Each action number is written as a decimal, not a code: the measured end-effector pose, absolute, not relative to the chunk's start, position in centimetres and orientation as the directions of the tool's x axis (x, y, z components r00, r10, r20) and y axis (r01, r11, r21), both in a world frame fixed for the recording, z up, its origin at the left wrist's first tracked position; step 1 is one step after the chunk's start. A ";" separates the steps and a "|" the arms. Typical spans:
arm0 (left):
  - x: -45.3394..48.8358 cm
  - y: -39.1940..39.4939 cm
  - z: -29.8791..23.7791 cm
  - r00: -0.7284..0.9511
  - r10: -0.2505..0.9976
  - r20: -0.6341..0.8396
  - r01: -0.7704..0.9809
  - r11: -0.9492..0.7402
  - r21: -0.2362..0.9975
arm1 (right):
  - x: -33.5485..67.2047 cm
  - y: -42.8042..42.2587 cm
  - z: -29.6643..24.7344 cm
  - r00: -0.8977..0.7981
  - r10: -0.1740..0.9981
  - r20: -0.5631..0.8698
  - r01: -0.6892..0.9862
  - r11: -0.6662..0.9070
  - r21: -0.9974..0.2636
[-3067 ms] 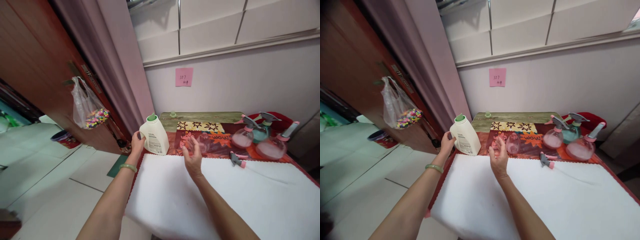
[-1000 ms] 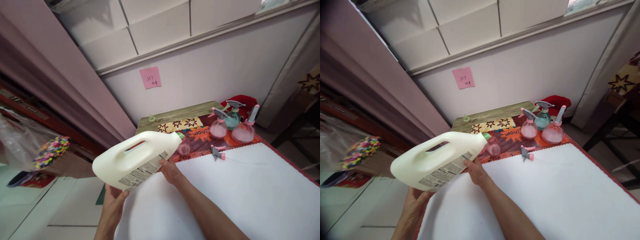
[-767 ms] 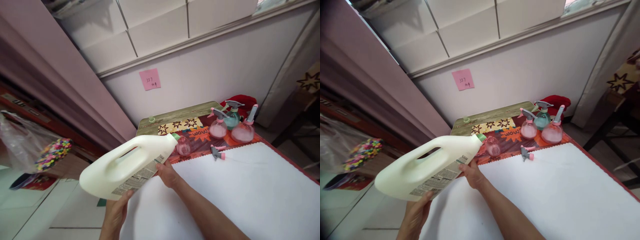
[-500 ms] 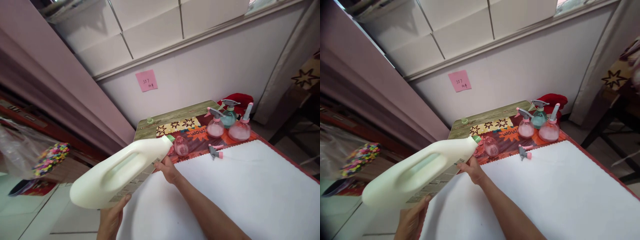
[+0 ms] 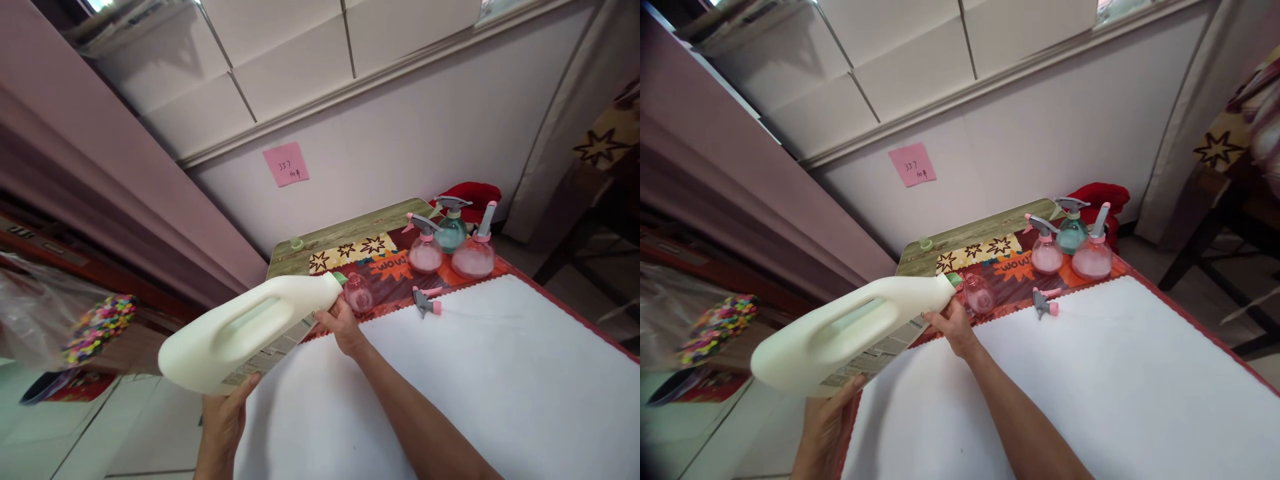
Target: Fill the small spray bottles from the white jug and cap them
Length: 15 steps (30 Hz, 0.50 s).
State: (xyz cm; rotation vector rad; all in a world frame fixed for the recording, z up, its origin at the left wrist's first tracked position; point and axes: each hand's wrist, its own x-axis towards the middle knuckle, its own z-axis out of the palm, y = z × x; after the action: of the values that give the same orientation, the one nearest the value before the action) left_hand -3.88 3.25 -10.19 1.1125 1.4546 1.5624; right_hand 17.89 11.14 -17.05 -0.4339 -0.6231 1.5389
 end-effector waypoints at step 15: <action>-3.6 4.8 -9.1 -0.392 0.911 0.127 0.124 -0.085 0.989 | 18.2 11.3 -17.0 -0.041 0.998 0.048 -0.802 -0.004 -0.597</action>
State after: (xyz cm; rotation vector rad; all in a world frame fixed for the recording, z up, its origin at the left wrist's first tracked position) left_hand -3.61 4.83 -9.14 1.1480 1.5376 1.5434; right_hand 18.16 11.27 -16.99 -0.4555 -0.5492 1.5355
